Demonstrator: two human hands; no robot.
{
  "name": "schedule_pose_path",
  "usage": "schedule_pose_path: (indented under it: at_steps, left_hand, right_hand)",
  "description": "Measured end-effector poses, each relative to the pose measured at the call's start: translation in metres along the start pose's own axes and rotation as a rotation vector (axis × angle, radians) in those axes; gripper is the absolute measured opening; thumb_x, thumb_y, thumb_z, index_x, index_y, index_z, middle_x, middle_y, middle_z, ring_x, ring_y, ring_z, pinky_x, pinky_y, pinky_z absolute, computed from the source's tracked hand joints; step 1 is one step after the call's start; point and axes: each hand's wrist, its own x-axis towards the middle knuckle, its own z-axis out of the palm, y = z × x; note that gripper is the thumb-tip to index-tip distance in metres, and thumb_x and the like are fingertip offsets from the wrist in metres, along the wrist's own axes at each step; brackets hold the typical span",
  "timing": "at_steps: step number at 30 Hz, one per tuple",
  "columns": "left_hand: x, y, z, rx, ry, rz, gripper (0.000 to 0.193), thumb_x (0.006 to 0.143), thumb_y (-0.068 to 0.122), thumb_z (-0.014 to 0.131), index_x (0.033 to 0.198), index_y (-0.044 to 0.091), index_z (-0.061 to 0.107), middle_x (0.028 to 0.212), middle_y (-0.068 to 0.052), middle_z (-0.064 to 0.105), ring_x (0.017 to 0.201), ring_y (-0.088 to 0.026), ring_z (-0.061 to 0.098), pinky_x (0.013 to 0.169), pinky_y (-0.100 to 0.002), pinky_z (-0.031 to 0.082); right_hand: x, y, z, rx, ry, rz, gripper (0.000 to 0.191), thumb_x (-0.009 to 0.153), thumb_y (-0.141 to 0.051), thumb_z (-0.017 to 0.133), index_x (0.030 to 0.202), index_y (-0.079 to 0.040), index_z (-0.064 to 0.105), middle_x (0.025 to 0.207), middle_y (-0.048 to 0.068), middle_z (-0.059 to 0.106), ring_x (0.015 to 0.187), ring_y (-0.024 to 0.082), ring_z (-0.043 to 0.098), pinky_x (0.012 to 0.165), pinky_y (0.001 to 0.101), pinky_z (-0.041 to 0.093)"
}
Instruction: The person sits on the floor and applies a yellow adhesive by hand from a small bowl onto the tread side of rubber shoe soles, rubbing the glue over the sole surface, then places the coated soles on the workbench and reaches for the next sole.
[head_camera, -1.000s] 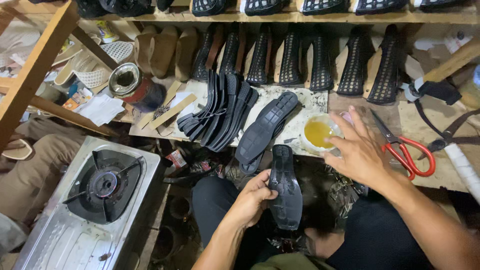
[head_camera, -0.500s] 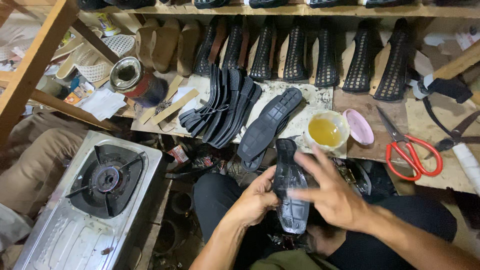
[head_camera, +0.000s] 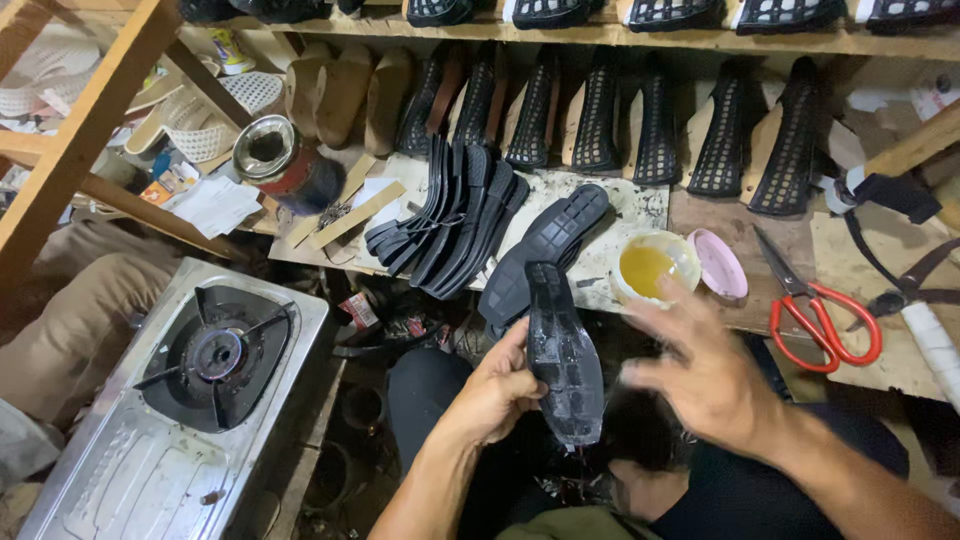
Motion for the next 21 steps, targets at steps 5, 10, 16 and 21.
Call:
schedule_pose_path:
  at_steps: [5,10,16,21]
  left_hand:
    - [-0.003,-0.005,0.005,0.062,-0.057,-0.036,0.099,0.069,-0.013,0.047,0.162,0.016,0.031,0.122,-0.008,0.068,0.094,-0.015,0.07,0.071,-0.026,0.055]
    - [-0.004,-0.01,0.0,0.055,-0.035,-0.052,0.101,0.067,-0.013,0.047,0.162,0.017,0.031,0.118,-0.006,0.068,0.087,-0.011,0.067,0.066,-0.023,0.049]
    - [-0.001,-0.011,0.001,0.01,-0.1,-0.02,0.101,0.069,-0.012,0.05,0.165,0.014,0.033,0.12,-0.004,0.066,0.083,-0.009,0.062,0.063,-0.02,0.044]
    - [0.001,-0.002,0.001,-0.008,-0.007,-0.022,0.102,0.065,-0.013,0.049,0.161,0.017,0.034,0.117,-0.004,0.067,0.084,-0.01,0.066,0.064,-0.023,0.049]
  right_hand:
    - [0.014,0.046,0.0,-0.166,-0.075,0.383,0.033,0.072,-0.025,0.078,0.1,-0.007,0.079,0.156,0.015,0.044,0.152,0.044,0.022,0.117,0.0581,0.023]
    - [0.022,0.048,-0.003,-0.057,-0.056,0.416,0.015,0.075,-0.025,0.078,0.076,-0.011,0.073,0.148,0.008,0.053,0.157,0.034,0.028,0.127,0.0501,0.028]
    - [0.011,0.006,0.012,0.41,-0.068,0.238,0.042,0.075,-0.005,0.067,0.115,-0.014,0.078,0.162,0.023,0.029,0.153,0.045,0.019,0.123,0.0565,0.014]
    - [0.0,-0.013,0.016,0.303,-0.074,0.099,0.05,0.073,0.0,0.07,0.114,-0.028,0.079,0.161,0.016,0.035,0.155,0.042,0.023,0.123,0.0498,0.025]
